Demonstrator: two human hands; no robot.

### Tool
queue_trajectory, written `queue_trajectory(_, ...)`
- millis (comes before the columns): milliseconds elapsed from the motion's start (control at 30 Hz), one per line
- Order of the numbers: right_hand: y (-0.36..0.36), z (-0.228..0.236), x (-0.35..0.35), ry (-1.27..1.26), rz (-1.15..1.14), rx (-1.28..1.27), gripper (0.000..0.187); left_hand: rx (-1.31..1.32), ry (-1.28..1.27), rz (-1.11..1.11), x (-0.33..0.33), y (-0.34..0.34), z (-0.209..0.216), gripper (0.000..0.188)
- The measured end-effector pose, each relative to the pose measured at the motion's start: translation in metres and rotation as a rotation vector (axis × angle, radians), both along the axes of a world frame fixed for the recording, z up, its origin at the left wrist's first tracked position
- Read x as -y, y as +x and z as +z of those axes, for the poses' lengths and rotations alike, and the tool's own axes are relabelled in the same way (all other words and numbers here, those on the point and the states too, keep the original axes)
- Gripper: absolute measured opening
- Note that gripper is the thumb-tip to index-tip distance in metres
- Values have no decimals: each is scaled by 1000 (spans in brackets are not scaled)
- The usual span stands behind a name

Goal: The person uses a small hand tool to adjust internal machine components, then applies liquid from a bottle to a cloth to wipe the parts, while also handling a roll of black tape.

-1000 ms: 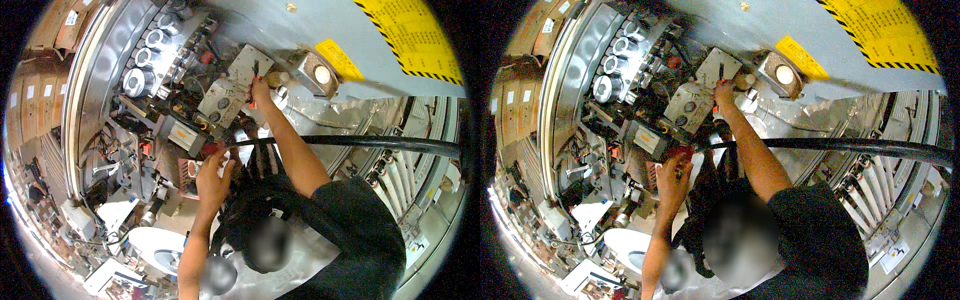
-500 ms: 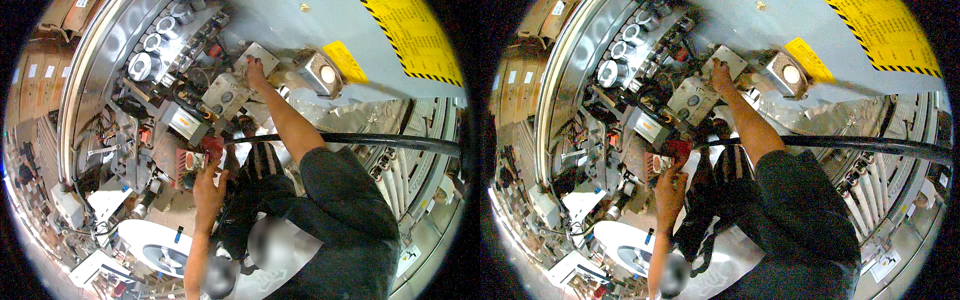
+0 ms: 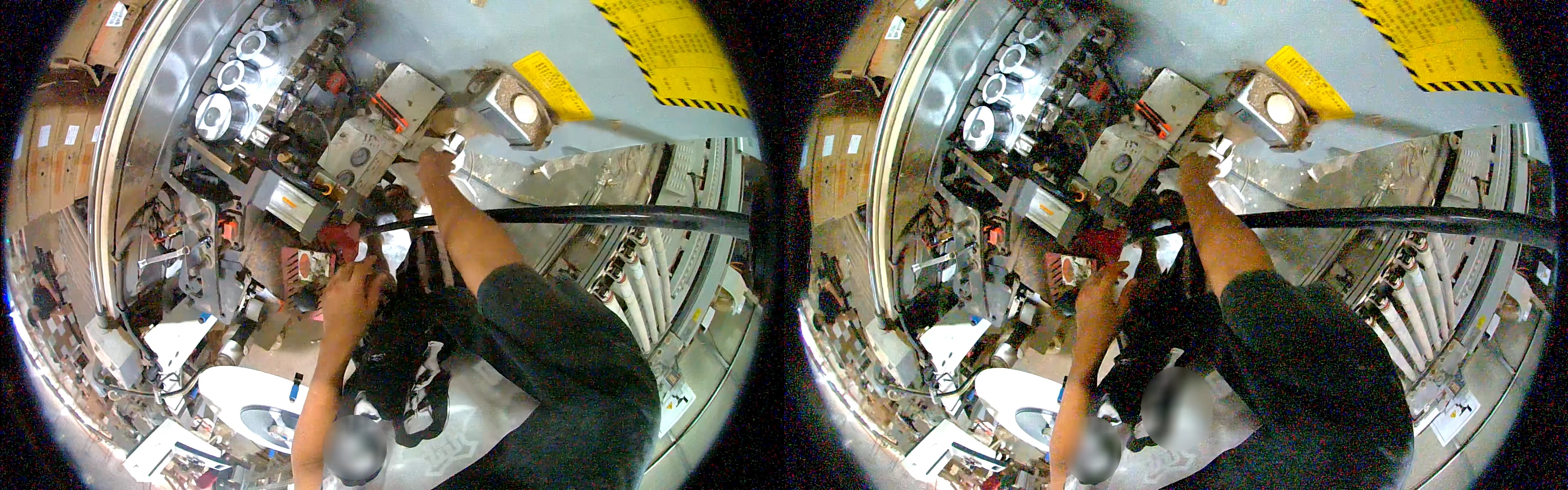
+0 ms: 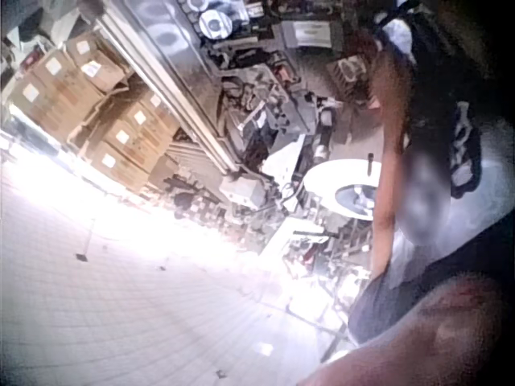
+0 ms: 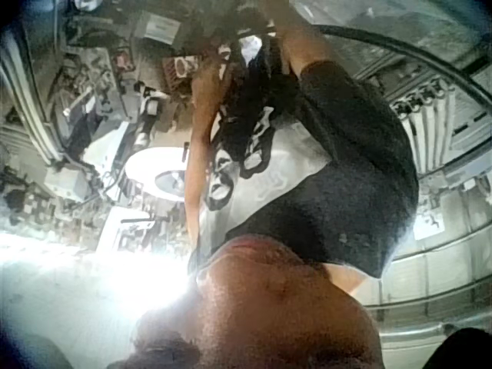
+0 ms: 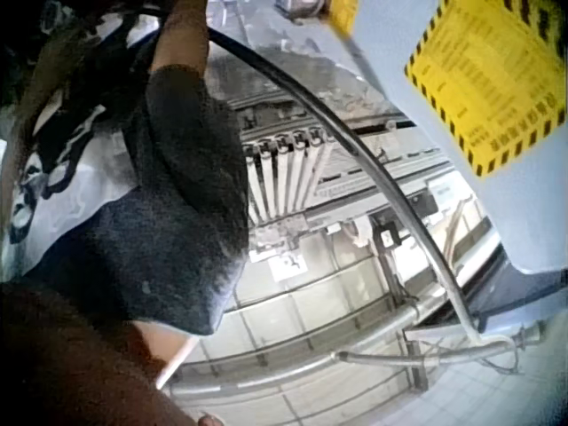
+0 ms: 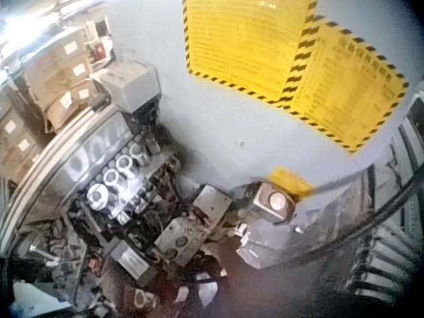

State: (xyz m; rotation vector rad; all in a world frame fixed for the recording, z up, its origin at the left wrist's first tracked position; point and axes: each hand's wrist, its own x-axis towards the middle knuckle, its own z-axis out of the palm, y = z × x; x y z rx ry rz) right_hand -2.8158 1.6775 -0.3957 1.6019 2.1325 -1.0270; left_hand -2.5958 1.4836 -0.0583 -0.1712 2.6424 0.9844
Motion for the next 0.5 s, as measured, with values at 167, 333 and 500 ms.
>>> queue_trajectory(167, 6, -21, 0, 285, 336, 5, 59, 65, -49, -38, 6, 13, -6, 31)
queue_trajectory(333, 5, -66, -55, 416, 355, 157, 41, 70, 55, -122, 1, 5, -6, 34)
queue_trajectory(500, 51, 112, 20, 440, 681, -309, 38, 88, 188, 53, 0, 2, -12, 43)
